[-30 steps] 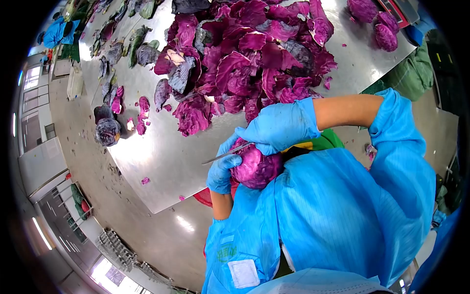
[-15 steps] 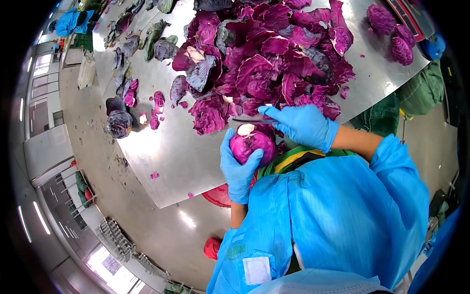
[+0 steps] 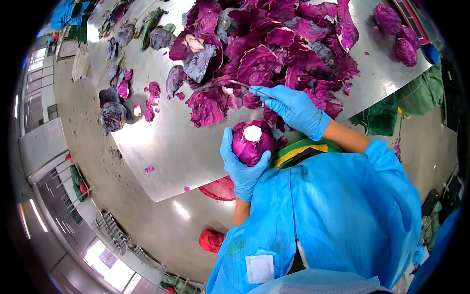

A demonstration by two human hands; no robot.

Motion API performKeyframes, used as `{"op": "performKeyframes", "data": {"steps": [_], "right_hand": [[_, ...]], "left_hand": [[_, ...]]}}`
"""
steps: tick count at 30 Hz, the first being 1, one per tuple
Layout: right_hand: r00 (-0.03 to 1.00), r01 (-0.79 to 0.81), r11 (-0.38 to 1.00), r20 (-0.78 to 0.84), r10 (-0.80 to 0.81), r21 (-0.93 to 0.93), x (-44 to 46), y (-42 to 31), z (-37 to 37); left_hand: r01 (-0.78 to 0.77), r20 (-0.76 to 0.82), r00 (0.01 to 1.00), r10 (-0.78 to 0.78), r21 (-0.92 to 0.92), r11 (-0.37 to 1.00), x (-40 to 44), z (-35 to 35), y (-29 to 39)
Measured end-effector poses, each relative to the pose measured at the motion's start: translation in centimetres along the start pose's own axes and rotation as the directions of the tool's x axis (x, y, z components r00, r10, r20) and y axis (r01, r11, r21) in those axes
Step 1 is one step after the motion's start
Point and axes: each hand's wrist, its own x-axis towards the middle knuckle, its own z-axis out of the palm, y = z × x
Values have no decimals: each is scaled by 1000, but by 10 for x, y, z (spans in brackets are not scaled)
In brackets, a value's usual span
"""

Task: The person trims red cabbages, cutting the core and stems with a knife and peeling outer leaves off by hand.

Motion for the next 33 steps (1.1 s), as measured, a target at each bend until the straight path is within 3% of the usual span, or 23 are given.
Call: {"op": "performKeyframes", "data": {"steps": [1, 3, 7, 10, 14, 16, 19, 22, 26, 29, 30, 33], "right_hand": [[998, -62, 998, 25, 63, -27, -1, -4, -3], [999, 29, 997, 31, -27, -68, -8, -19, 4], [983, -20, 975, 176, 60, -221, -6, -34, 25], [986, 51, 980, 167, -19, -192, 0, -18, 32], [957, 113, 975, 286, -55, -191, 13, -13, 15], [945, 159, 975, 309, -105, -153, 18, -5, 9], [917, 127, 979, 395, -54, -162, 20, -8, -1], [916, 137, 979, 396, -66, -154, 16, -1, 0], [951, 217, 961, 259, -169, -171, 2, 14, 15], [961, 276, 882, 107, -255, -381, -6, 8, 30], [968, 249, 868, 133, -213, -430, -4, 4, 32], [996, 73, 991, 57, -66, -114, 15, 38, 34]], "left_hand": [[-31, -48, 998, 34, 61, 998, -3, 2, 2], [-55, -104, 991, 79, 220, 974, -1, 5, 7], [-63, -131, 987, 97, 243, 968, 5, 11, 4], [-55, -156, 983, 96, 248, 967, 8, 16, 6], [-210, -167, 948, 273, 320, 924, 10, 26, 0], [-193, -145, 955, 259, 362, 912, 9, 29, 2], [-186, -127, 961, 247, 369, 911, 8, 32, 2], [-185, -121, 961, 249, 389, 903, 7, 34, 4], [-184, -136, 956, 260, 413, 892, 10, 33, 10], [-186, -160, 949, 270, 407, 894, 10, 36, 9], [-190, -164, 948, 273, 399, 897, 9, 38, 8], [-199, -190, 937, 294, 402, 894, 8, 37, 6]]}}
